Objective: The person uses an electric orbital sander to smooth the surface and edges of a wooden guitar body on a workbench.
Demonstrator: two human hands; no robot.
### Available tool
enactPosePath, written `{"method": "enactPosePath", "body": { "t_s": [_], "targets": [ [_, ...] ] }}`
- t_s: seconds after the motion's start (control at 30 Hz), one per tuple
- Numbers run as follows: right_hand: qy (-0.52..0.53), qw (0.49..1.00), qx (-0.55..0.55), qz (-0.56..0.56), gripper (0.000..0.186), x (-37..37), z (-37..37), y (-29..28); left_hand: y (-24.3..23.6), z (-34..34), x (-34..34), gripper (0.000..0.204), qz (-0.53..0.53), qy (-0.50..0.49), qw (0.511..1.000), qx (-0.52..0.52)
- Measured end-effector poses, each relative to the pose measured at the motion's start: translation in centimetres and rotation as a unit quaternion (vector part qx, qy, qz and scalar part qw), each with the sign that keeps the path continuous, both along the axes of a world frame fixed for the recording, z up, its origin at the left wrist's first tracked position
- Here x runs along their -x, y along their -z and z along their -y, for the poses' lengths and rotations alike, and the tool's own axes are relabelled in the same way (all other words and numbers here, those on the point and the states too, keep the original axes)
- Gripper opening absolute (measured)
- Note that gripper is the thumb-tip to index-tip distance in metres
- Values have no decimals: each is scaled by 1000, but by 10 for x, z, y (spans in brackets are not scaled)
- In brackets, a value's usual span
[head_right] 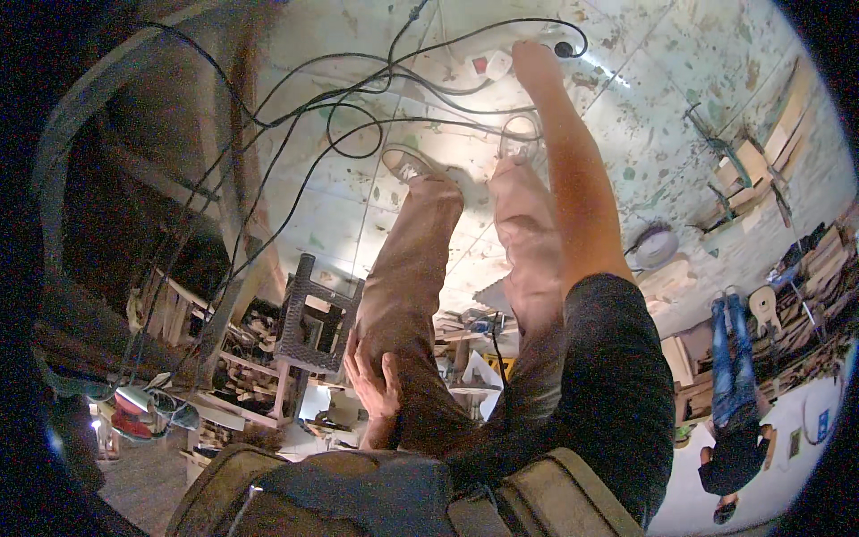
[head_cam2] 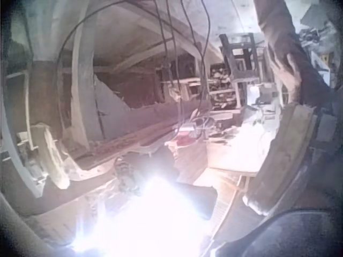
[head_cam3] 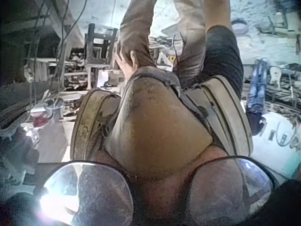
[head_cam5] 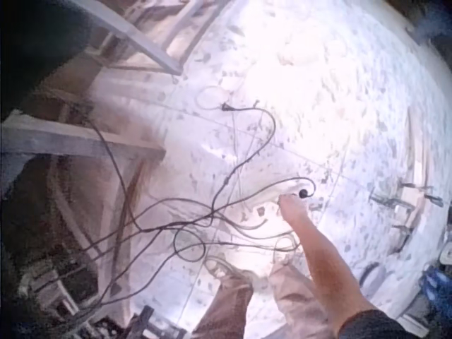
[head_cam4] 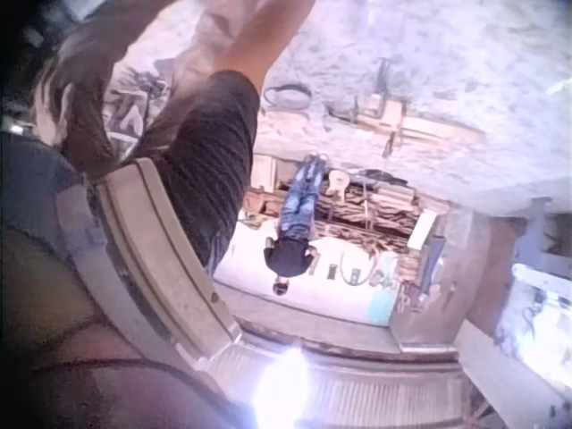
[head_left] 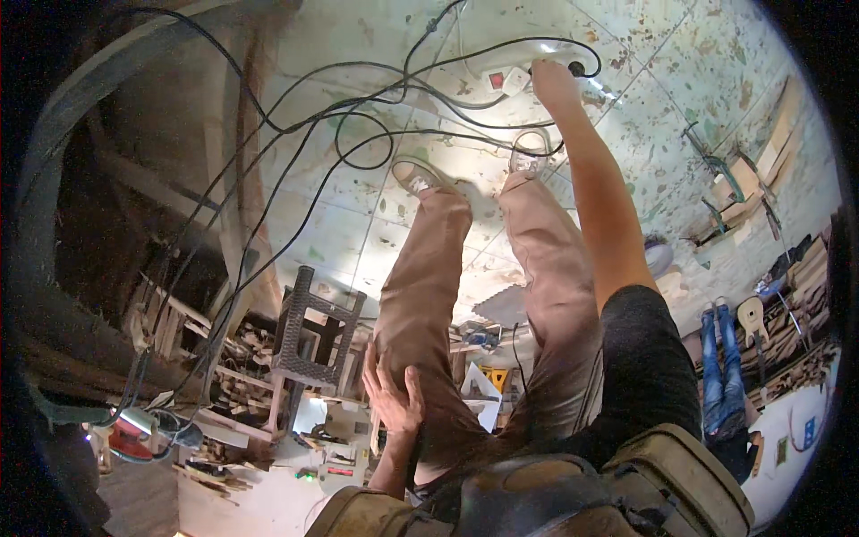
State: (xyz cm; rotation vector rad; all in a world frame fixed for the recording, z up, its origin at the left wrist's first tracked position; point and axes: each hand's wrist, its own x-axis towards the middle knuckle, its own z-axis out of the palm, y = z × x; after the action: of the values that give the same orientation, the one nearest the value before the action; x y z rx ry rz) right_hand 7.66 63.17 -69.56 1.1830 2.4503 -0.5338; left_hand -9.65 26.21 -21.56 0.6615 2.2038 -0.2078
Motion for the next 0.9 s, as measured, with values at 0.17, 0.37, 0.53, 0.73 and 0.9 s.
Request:
{"method": "enactPosePath", "body": {
  "t_s": [0.17, 0.37, 0.53, 0.73, 0.9],
  "targets": [
    [11, 1000, 18, 9, 16, 4, 6, -7, 1, 8, 3, 54, 5, -11, 1000, -7],
    [122, 990, 40, -57, 18, 5, 14, -18, 1, 11, 4, 52, -5, 4, 1000, -4],
    [98, 994, 49, -31, 19, 7, 14, -7, 1, 14, 3, 55, -13, -9, 1000, 4],
    [86, 995, 39, -20, 34, 0, 9, -26, -1, -1, -2, 55, -13, -6, 1000, -2],
    [179, 979, 0, -97, 55, -9, 64, -141, -8, 5, -19, 61, 22, -23, 999, -24]
  ]
}}
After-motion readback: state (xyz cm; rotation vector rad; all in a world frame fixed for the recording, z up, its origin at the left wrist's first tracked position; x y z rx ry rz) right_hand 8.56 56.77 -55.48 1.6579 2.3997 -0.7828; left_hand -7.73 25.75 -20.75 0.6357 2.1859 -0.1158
